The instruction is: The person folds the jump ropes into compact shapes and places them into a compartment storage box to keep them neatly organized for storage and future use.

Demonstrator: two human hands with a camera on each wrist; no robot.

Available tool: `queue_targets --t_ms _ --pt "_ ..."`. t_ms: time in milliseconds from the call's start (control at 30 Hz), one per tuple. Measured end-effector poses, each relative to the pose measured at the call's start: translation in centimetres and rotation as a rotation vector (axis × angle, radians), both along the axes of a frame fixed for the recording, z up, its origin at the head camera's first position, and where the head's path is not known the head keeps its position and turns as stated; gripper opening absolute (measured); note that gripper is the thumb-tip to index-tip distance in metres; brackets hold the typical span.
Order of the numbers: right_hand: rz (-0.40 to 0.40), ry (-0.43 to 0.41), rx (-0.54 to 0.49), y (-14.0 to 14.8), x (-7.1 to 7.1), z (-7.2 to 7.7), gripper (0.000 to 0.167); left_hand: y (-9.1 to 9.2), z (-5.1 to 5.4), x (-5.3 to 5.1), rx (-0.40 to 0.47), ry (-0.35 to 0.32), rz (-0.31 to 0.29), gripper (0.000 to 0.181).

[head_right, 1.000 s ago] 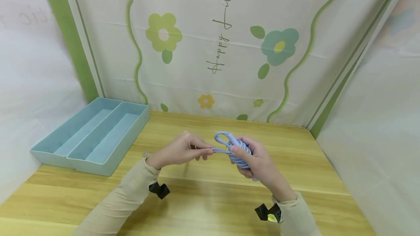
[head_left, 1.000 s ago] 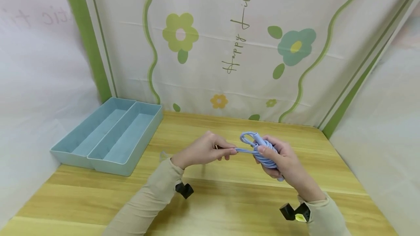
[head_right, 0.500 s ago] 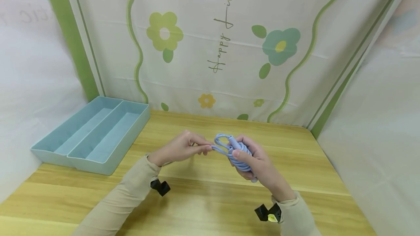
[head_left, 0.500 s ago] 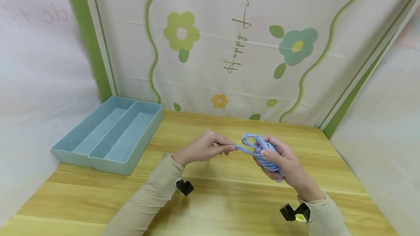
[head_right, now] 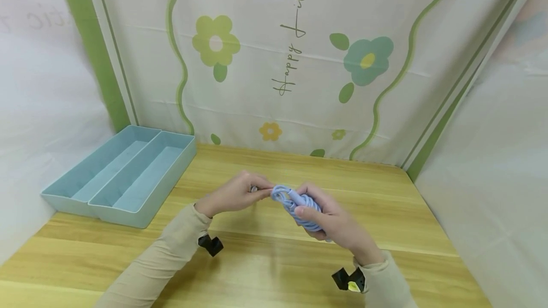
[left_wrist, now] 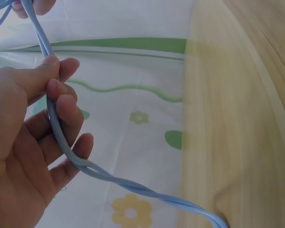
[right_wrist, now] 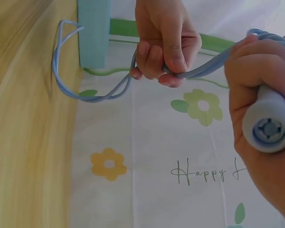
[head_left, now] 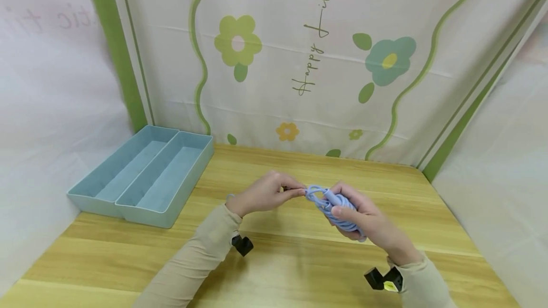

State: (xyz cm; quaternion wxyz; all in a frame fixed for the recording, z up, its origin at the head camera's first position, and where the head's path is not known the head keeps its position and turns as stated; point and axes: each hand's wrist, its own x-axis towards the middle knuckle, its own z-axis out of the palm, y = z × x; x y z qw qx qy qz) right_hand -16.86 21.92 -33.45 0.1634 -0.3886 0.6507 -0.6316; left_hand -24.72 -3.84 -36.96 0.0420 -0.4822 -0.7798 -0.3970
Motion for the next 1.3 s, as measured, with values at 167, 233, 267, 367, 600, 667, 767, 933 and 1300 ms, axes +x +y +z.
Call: queue_targets --t_ms 167,233,267,367,600,667,767,933,1300 --pt "-0.016 -0.038 0.149 -0.6 0.2 -0.2 0.029 0.1 0.3 0.3 -0.085 0.103 0.034 0.018" --pt "-0.027 -0.062 0.192 -0.8 0.3 -0.4 0.043 0.2 0.4 0.5 -0.116 0.139 0.048 0.018" --pt "-0.034 -0.071 0.212 -0.9 0.3 -0.5 0.049 0.2 0.4 0.6 -0.129 0.155 0.055 0.018" --pt "-0.070 -0.110 0.267 -1.3 0.3 -0.7 0.066 0.2 0.5 0.9 -0.149 0.179 0.081 0.018" --pt "-0.146 -0.157 0.407 -1.9 0.4 -1.1 0.074 0.2 0.8 1.4 -0.145 0.216 0.111 0.019" --pt "-0.157 -0.154 0.449 -2.1 0.5 -1.2 0.073 0.2 1.0 1.5 -0.150 0.234 0.112 0.020" --pt "-0.169 -0.133 0.486 -2.3 0.4 -1.4 0.068 0.3 1.1 1.7 -0.151 0.261 0.115 0.019" --pt "-0.200 -0.116 0.506 -2.6 0.2 -2.0 0.060 0.5 1.5 2.1 -0.144 0.314 0.103 0.014" --pt "-0.345 -0.143 0.471 -3.6 0.0 -3.0 0.047 1.2 2.1 3.6 -0.164 0.585 0.129 0.009"
